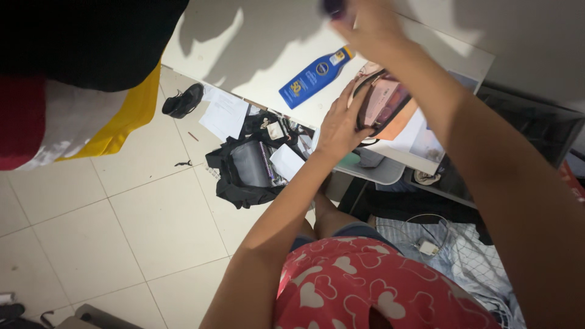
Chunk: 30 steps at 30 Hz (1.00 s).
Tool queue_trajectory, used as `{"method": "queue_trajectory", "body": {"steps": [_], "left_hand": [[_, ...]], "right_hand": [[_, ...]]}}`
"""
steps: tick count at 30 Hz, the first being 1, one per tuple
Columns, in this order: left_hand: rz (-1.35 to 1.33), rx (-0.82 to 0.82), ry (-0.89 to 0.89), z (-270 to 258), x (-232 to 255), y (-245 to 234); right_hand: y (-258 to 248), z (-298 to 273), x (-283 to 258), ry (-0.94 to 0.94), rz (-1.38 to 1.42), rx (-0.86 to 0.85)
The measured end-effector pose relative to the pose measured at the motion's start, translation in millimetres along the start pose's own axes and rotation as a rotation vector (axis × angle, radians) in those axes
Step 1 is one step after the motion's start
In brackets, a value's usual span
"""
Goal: The person organizes various items in a cluttered room. They pick up books and a cloth from a drawer, place them on a bed, wipe a white surface with the cloth, and then handle a backpack, a notebook, and a bottle of sunscreen, placing them on the bed.
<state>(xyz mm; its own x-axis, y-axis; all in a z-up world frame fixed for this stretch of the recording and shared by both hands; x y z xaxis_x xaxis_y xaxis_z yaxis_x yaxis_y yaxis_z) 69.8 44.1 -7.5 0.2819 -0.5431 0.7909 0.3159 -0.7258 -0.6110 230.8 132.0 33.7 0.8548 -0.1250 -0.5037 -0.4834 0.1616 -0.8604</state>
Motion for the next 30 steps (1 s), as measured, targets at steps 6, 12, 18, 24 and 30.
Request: {"method": "queue_trajectory", "body": {"steps": [6,12,18,24,30], "left_hand": [[-0.045,-0.031,-0.016,0.6,3.9,-3.6],[-0.053,-0.048,-0.009,3.7,4.1,-0.9],[-0.049,-0.033,0.018,-1.3,4.9,0.2],[-0.062,-0.045,0.033,-4.0,7.1,0.7],[-0.093,-0.054,0.024,-5.4,1.5,2.5]], "right_hand": [[-100.5,-160.6,5.9,0.099,0.608,0.339],[-55.7,-219.0,-48.0,0.032,0.312,0.32],[-9.8,-199.4,-50.5,-0.001,-0.067,0.112],[12.2,-192.0,-71.6,-0.111,-0.275,0.03],[30.7,-171.1,-47.1,-0.06,-0.144,-0.243]]}}
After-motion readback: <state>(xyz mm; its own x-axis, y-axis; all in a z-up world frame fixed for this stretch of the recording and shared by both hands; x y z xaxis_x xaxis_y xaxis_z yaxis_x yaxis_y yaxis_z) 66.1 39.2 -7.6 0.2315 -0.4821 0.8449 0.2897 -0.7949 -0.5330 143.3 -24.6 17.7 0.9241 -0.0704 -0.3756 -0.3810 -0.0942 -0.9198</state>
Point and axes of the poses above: each hand's wrist, its own z-axis towards the middle knuckle, its own y-axis out of the palm, x = y × z, the point moved 9 cm from there along z, towards the middle knuckle, and after that the axes turned 10 degrees about -x, right-handed, at the moved point
